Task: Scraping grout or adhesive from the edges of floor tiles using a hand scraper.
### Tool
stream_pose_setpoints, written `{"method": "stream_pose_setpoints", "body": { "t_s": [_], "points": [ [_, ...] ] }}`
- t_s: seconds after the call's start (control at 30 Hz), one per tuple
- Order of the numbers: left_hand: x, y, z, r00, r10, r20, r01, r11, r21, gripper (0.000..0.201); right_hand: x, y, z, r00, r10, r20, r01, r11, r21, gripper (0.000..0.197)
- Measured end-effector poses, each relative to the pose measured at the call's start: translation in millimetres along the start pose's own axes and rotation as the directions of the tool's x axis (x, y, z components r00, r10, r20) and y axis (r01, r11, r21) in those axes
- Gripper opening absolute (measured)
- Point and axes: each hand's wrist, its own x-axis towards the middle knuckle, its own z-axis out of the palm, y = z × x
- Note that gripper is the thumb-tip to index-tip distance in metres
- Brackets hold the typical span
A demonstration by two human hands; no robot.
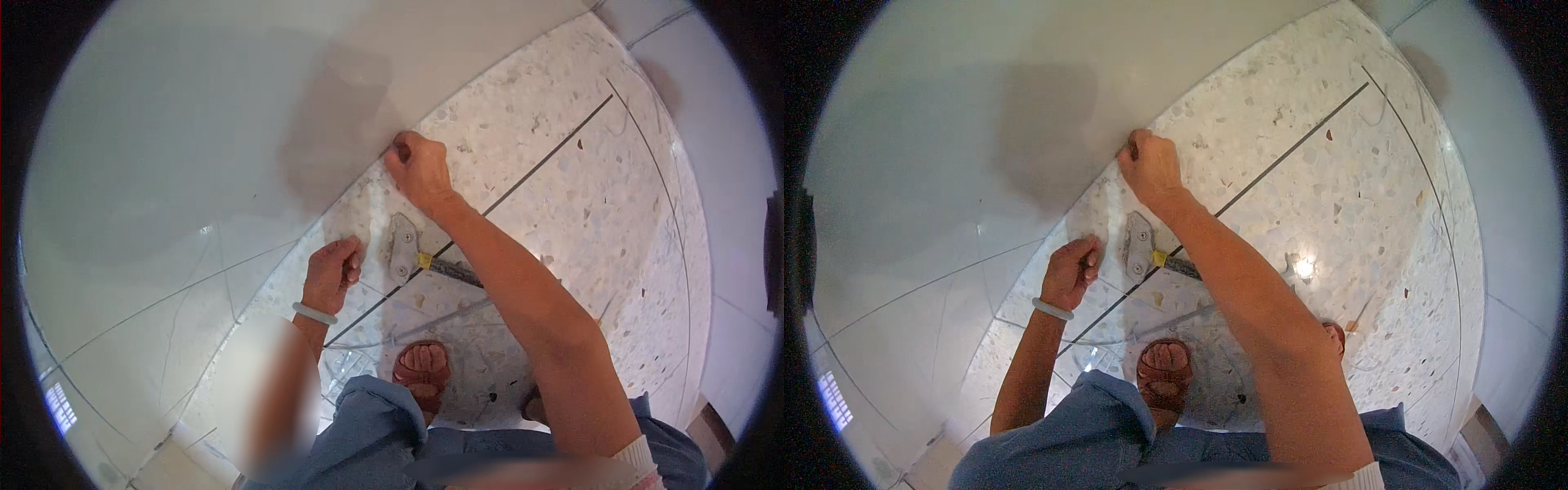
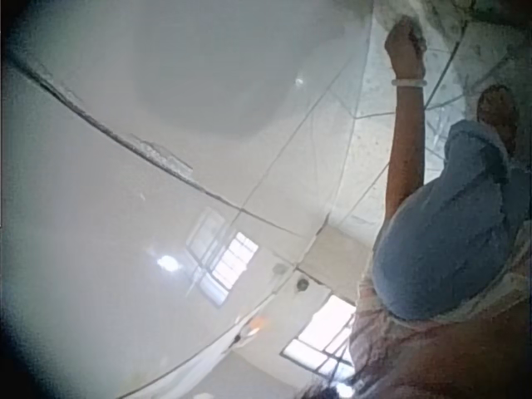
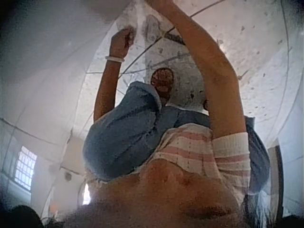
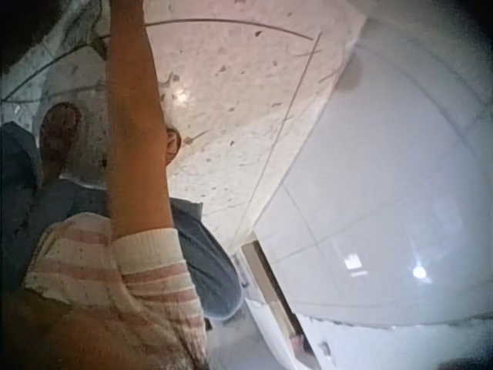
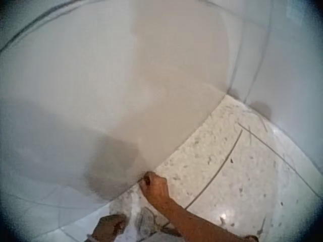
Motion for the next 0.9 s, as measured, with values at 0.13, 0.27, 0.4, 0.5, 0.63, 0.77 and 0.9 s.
{"method": "stream_pose_setpoints", "body": {
  "t_s": [0.13, 0.27, 0.4, 0.5, 0.63, 0.77, 0.9],
  "points": [
    [-1.0, 0.6, 1.0, 1.000, 0.003, 0.005, -0.003, 1.000, 0.006, 0.018, -4.9, -6.9, 1.7, 0.999, -0.038, -0.017, 0.037, 0.995, -0.094, 0.018],
    [2.3, -0.1, -0.7, 0.998, 0.015, 0.065, -0.017, 0.999, 0.028, 0.020, -7.9, -6.3, 12.5, 0.994, -0.042, -0.099, 0.023, 0.982, -0.186, 0.015],
    [4.3, -0.5, -2.5, 0.999, 0.005, 0.041, -0.007, 0.999, 0.052, 0.020, -8.4, -9.0, 22.1, 0.984, -0.001, -0.180, -0.054, 0.951, -0.305, 0.010],
    [5.0, -1.2, -5.4, 0.997, 0.034, 0.074, -0.037, 0.999, 0.039, 0.022, -5.2, -10.1, 23.7, 0.976, -0.004, -0.218, -0.066, 0.949, -0.308, 0.010],
    [4.2, -0.1, -1.3, 0.998, 0.012, 0.068, -0.012, 1.000, -0.001, 0.020, 4.0, -2.8, 5.8, 0.978, 0.026, -0.206, -0.070, 0.975, -0.209, 0.017],
    [-2.5, 4.2, 6.7, 0.995, 0.092, 0.032, -0.093, 0.995, 0.031, 0.018, 4.0, 1.2, -48.0, 0.996, 0.039, -0.081, -0.058, 0.969, -0.241, 0.029],
    [-7.4, 5.9, 12.1, 0.978, 0.209, -0.015, -0.204, 0.965, 0.162, 0.018, -56.5, -30.0, -111.7, 0.862, 0.121, 0.493, 0.137, 0.880, -0.455, 0.039]
  ]
}}
